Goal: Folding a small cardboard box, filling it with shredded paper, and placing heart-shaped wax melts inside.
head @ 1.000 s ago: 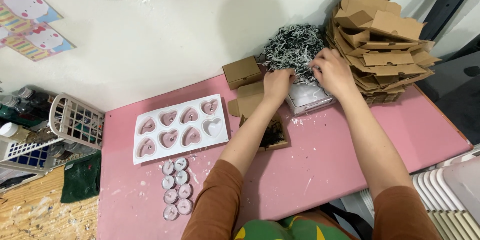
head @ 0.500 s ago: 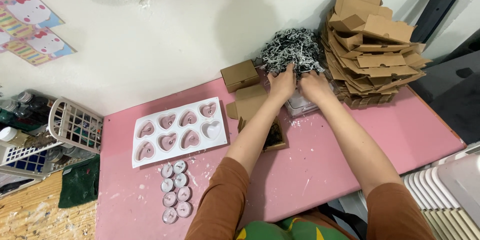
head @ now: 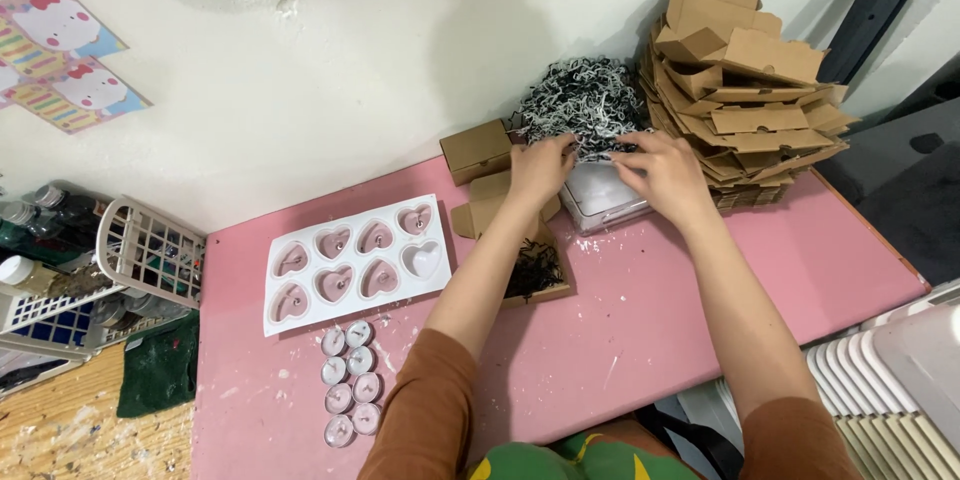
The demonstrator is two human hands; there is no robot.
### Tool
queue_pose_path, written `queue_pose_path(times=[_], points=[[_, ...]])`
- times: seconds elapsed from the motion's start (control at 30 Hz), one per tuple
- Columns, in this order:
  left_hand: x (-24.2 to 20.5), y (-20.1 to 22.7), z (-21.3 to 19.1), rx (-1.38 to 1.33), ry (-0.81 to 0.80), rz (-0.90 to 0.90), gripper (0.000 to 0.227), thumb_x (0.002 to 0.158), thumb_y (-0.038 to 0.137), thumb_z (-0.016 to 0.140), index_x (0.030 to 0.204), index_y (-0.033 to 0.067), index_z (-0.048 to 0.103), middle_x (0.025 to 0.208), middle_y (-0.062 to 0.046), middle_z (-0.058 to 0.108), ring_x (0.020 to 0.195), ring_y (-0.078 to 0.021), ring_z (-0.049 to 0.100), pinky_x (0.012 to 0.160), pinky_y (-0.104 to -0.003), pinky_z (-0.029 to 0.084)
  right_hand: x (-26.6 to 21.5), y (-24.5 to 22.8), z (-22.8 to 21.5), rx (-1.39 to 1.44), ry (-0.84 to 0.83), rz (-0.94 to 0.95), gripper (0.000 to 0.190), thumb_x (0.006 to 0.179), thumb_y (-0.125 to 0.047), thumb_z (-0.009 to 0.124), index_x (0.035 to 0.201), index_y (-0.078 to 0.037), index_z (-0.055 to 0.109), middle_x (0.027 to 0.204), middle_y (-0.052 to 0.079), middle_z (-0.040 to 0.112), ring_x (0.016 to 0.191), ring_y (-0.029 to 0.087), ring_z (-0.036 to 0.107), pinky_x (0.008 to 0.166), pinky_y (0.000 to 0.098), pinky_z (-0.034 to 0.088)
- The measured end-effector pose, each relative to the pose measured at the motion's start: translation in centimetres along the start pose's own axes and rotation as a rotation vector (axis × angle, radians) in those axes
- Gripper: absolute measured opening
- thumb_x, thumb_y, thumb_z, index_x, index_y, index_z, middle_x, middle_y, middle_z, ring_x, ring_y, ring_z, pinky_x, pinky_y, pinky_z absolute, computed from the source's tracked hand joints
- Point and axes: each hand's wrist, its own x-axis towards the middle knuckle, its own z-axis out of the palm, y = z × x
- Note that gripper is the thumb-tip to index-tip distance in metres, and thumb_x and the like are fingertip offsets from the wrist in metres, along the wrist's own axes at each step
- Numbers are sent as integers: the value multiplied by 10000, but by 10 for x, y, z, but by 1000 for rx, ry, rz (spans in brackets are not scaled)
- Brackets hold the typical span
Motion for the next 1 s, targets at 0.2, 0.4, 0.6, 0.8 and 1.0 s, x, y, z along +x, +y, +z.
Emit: queue_pose_path(times=[0.2,0.4,0.6,0.8,1.0], points=[[-33,10,-15,-51,214,200,224,975,301,670,1172,200,703,1071,-40,703,1045,-268,675,863,-426,477,-6,-14,-15,446,108,68,218,961,-80,713,1169,-79,780,1268,98,703,1106,239,684,945,383,547],[-38,24,-10,-149,121,296,250,880,386,741,1047,200,748,1049,-17,696,1024,-230,668,844,-417,483,-8,-16,-2,652,90,239,225,949,-42,695,1156,-65,778,1225,118,694,1112,242,676,933,352,567],[-37,22,-20,-244,90,151,207,876,389,758,953,203,807,978,-2,765,931,-212,714,859,-393,516,-12,14,15,388,-23,492,316,1158,-243,575,1121,21,744,1164,192,726,1013,336,711,944,424,546],[-50,3,-43,-630,-110,-96,191,966,279,693,1029,122,783,972,-32,809,910,-141,763,846,-319,578,-10,-2,3,153,56,224,355,1062,-288,585,1114,13,764,1248,242,678,1111,406,664,986,455,515],[-66,-22,-56,-1015,-82,-38,193,986,166,695,1070,5,760,994,-82,802,962,-125,751,888,-270,587,-13,-35,-16,491,131,274,421,1138,-327,457,1316,-21,684,1298,178,674,1179,312,654,1033,423,500]])
